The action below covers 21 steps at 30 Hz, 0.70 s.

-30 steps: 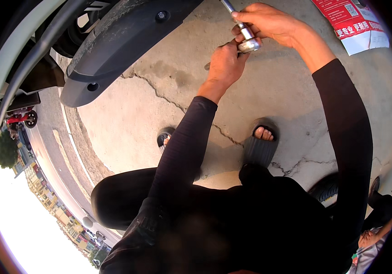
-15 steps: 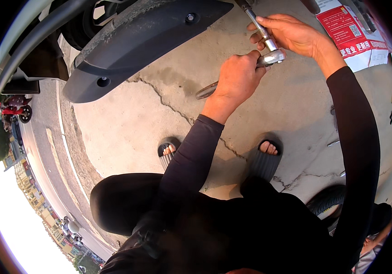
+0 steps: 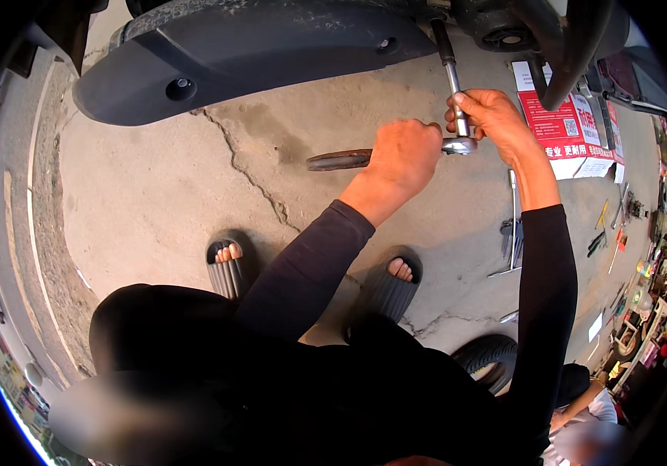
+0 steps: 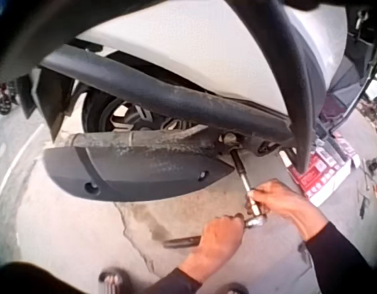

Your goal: The person uses a ratchet and socket to loosen and tighten bolts on the rear fender and undercarriage of a white scooter. They retrieve tools from a nearby workbench and continue adjusting fasteners while another person handles a tire nearby.

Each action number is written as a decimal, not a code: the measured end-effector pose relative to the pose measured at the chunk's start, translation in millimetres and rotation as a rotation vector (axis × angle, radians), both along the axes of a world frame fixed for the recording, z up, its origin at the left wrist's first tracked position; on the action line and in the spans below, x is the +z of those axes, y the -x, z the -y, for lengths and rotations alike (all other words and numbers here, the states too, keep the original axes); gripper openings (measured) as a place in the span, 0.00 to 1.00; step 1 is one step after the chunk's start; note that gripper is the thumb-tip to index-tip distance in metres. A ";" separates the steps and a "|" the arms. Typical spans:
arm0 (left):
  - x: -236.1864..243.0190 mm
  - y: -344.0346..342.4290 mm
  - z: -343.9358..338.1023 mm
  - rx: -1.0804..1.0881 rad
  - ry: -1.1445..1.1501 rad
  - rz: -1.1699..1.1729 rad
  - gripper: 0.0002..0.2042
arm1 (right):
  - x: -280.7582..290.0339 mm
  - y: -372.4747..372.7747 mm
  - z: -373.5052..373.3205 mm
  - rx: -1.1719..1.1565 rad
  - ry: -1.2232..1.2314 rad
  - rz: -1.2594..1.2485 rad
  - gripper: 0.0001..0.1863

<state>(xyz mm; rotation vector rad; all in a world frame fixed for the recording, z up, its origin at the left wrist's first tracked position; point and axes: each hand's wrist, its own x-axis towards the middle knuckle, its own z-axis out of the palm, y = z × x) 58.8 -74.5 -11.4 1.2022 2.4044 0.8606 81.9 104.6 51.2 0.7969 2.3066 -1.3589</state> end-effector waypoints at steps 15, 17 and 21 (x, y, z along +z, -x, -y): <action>5.6 -11.0 -2.9 0.080 -0.133 0.112 0.07 | 12.9 6.2 33.7 0.012 -0.393 0.008 0.21; -1.7 -14.0 -2.9 0.104 -0.135 0.124 0.07 | 11.1 0.9 42.2 0.057 -0.595 -0.067 0.22; -9.1 -3.0 -1.2 0.061 -0.167 0.115 0.08 | -10.3 -5.1 3.2 -0.251 0.616 -0.122 0.23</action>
